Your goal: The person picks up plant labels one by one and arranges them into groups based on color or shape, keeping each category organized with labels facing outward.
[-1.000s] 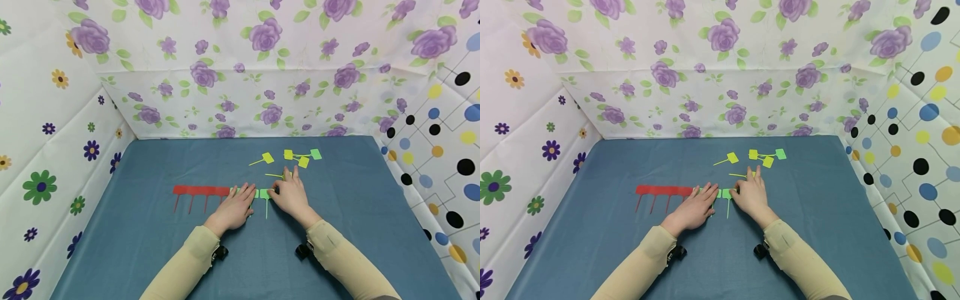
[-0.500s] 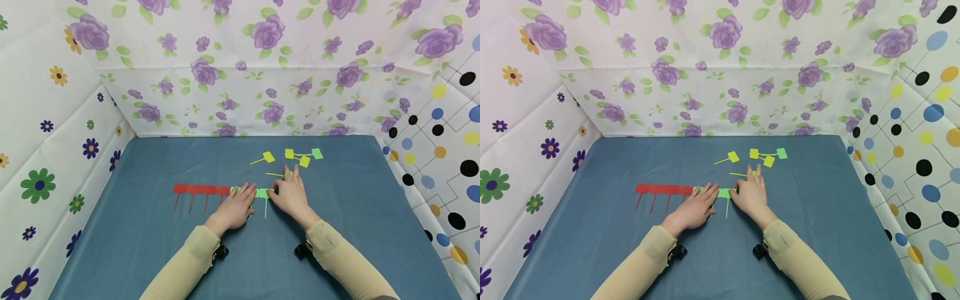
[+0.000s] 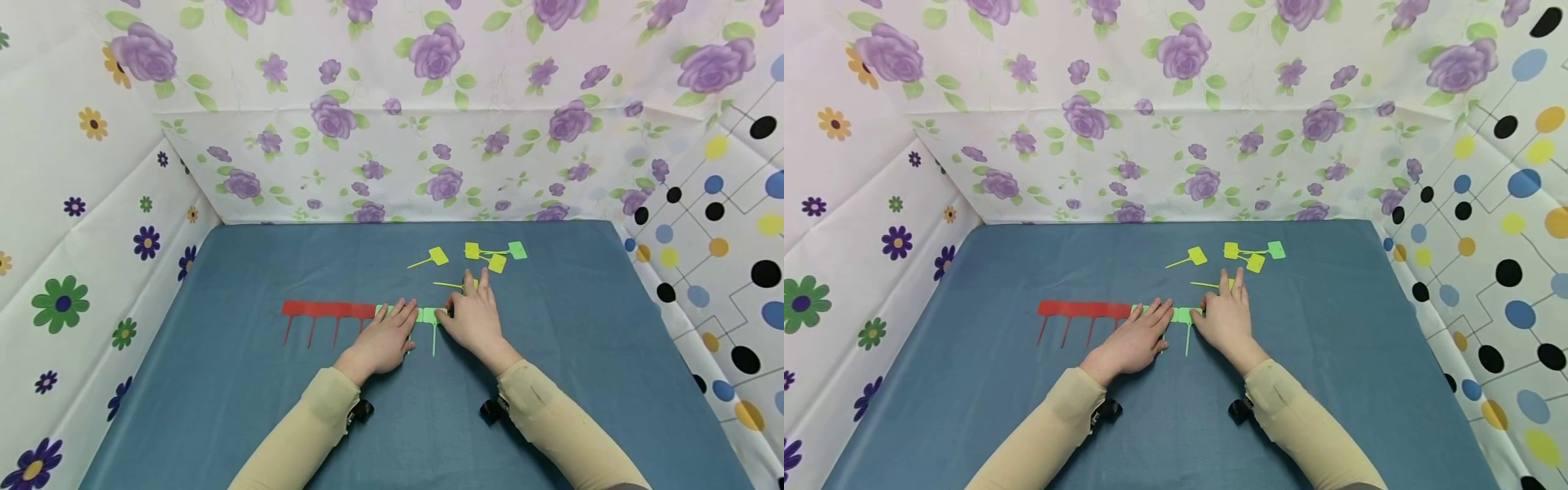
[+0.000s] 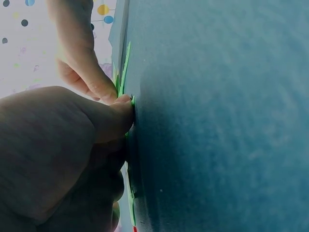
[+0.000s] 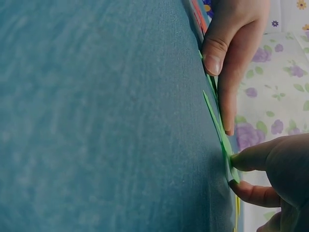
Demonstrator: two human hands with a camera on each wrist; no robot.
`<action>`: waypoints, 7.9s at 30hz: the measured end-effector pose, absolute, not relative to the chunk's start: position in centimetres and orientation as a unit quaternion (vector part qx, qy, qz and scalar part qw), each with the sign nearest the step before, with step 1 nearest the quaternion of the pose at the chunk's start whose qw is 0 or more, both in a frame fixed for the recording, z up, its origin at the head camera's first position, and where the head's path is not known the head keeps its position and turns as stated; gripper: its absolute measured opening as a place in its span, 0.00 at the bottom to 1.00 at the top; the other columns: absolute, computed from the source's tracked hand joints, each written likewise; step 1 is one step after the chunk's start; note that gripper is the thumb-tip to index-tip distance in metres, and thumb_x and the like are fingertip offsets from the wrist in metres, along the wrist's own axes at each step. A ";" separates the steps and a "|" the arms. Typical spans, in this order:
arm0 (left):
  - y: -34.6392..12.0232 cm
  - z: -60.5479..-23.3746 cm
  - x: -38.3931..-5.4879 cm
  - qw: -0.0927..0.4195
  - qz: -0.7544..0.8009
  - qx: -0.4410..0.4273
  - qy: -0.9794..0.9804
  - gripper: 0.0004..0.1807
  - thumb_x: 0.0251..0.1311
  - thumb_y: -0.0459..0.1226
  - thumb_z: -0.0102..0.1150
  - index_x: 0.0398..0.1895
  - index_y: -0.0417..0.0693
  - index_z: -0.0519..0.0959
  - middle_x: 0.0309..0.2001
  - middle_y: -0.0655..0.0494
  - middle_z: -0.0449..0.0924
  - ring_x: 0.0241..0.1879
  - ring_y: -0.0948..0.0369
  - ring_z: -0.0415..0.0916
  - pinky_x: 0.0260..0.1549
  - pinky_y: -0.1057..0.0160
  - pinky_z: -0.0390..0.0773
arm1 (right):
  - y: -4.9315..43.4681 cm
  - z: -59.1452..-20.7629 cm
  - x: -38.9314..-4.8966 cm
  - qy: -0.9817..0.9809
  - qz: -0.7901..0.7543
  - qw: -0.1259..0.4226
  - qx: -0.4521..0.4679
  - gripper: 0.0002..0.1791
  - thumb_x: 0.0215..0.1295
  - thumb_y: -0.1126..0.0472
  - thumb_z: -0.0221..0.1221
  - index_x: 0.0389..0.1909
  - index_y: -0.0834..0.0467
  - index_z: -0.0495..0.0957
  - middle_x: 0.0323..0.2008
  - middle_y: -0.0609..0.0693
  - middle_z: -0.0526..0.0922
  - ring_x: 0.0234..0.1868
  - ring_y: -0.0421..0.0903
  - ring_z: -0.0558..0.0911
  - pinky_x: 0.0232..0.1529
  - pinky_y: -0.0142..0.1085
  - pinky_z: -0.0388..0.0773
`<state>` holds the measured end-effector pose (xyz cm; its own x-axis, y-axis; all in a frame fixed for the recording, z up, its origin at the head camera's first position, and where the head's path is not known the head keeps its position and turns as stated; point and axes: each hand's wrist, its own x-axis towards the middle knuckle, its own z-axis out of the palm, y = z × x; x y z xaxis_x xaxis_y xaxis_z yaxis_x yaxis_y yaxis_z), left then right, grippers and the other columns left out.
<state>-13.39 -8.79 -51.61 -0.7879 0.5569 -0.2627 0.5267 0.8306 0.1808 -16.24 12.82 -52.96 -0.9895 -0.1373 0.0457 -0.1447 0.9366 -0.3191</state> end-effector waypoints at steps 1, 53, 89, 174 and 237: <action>-8.8 -51.6 -13.4 0.154 0.050 0.287 0.944 0.38 0.84 0.49 0.50 0.88 0.46 0.52 0.88 0.53 0.42 0.86 0.54 0.37 0.84 0.47 0.40 | 12.8 -52.9 -16.2 -0.984 0.162 0.013 0.072 0.16 0.72 0.45 0.70 0.37 0.56 0.88 0.81 0.73 0.55 0.83 0.75 0.39 0.80 0.65 0.51; -9.0 -51.5 -13.4 0.162 0.061 0.284 0.943 0.39 0.84 0.50 0.50 0.88 0.47 0.51 0.88 0.53 0.41 0.86 0.54 0.38 0.83 0.47 0.40 | 13.5 -52.1 -17.0 -0.982 0.165 0.034 0.085 0.20 0.71 0.39 0.69 0.37 0.53 0.88 0.76 0.72 0.67 0.82 0.76 0.47 0.80 0.66 0.53; -8.9 -51.9 -13.1 0.156 0.067 0.283 0.944 0.38 0.85 0.47 0.48 0.88 0.47 0.50 0.88 0.53 0.40 0.86 0.54 0.36 0.83 0.44 0.39 | 28.7 -50.9 -25.5 -0.984 0.162 -0.038 -0.065 0.22 0.84 0.53 0.58 0.70 0.60 0.76 0.52 0.68 0.85 0.39 0.63 0.86 0.34 0.56 0.81; -8.5 -51.2 -13.1 0.190 0.070 0.266 0.943 0.38 0.85 0.46 0.48 0.89 0.48 0.47 0.88 0.55 0.37 0.86 0.56 0.32 0.83 0.45 0.37 | 35.5 -50.5 -25.8 -0.941 0.313 -0.123 0.037 0.32 0.81 0.36 0.56 0.62 0.61 0.73 0.71 0.69 0.69 0.65 0.69 0.70 0.60 0.66 0.70; -8.5 -51.6 -13.1 0.182 0.074 0.268 0.943 0.37 0.85 0.46 0.48 0.89 0.47 0.48 0.88 0.54 0.38 0.86 0.55 0.35 0.83 0.44 0.39 | 29.3 -48.3 -18.3 -0.899 0.435 -0.033 0.041 0.23 0.73 0.40 0.68 0.45 0.57 0.92 0.70 0.53 0.81 0.67 0.61 0.80 0.58 0.58 0.83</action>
<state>-13.12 -8.50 -51.56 -0.7897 0.5326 -0.3045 0.4786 0.8453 0.2376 -18.33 29.26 -48.27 -0.9945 -0.1028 -0.0225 -0.0460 0.6175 -0.7852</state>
